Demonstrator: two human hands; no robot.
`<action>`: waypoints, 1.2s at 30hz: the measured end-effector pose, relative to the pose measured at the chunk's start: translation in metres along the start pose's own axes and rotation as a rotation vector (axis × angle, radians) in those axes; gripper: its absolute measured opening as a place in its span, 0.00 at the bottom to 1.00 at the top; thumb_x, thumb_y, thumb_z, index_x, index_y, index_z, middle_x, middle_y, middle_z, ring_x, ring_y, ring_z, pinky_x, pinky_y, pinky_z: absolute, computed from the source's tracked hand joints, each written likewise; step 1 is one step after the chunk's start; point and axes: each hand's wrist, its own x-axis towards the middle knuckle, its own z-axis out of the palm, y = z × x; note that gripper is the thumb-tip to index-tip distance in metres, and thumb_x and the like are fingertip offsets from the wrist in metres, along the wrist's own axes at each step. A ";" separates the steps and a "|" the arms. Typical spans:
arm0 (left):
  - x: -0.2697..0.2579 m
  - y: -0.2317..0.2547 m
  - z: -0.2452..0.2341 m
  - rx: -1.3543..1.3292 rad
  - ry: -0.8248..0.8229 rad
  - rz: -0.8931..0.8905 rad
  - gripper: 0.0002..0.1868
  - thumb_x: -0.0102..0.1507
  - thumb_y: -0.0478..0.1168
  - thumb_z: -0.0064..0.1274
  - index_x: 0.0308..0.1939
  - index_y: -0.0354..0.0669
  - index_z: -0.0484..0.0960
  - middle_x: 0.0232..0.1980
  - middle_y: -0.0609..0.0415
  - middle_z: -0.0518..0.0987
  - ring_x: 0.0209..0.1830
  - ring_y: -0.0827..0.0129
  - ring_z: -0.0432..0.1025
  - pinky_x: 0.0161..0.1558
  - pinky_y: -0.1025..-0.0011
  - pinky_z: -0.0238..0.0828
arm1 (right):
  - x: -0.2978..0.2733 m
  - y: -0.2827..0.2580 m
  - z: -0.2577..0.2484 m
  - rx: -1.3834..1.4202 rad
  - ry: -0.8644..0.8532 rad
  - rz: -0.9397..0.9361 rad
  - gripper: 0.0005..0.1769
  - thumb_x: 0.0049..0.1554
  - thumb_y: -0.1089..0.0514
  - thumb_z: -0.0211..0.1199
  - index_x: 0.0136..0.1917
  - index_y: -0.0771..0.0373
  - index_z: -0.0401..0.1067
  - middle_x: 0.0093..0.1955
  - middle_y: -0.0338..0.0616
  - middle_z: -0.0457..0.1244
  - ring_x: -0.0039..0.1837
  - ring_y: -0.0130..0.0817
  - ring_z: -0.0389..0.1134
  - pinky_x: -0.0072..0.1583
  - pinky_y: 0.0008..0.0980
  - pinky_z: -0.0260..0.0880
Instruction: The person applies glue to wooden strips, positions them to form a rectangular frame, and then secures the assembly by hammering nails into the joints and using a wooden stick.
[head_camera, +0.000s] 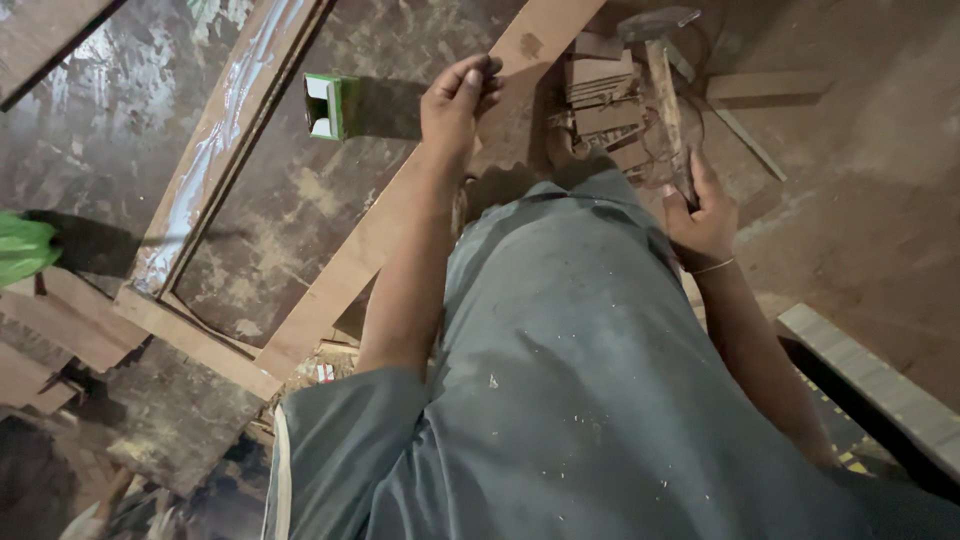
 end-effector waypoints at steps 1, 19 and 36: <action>-0.001 0.000 -0.001 -0.014 -0.017 -0.013 0.12 0.70 0.32 0.48 0.56 0.33 0.80 0.52 0.47 0.85 0.45 0.66 0.81 0.47 0.71 0.81 | 0.000 0.001 0.000 -0.015 0.001 0.013 0.32 0.63 0.62 0.63 0.78 0.67 0.63 0.68 0.62 0.67 0.66 0.43 0.72 0.64 0.35 0.70; -0.022 0.055 0.092 1.223 -0.007 0.420 0.08 0.65 0.42 0.56 0.47 0.52 0.83 0.54 0.59 0.82 0.57 0.56 0.74 0.51 0.64 0.73 | 0.022 -0.021 0.015 -0.123 -0.129 -0.186 0.36 0.67 0.63 0.60 0.85 0.58 0.53 0.67 0.62 0.66 0.58 0.49 0.74 0.58 0.38 0.73; 0.008 -0.005 0.075 1.252 0.121 0.711 0.04 0.60 0.40 0.60 0.36 0.47 0.83 0.46 0.53 0.79 0.53 0.49 0.69 0.55 0.56 0.68 | 0.042 -0.060 0.022 -0.300 -0.247 -0.288 0.46 0.62 0.69 0.58 0.87 0.44 0.48 0.53 0.58 0.69 0.48 0.52 0.72 0.50 0.43 0.72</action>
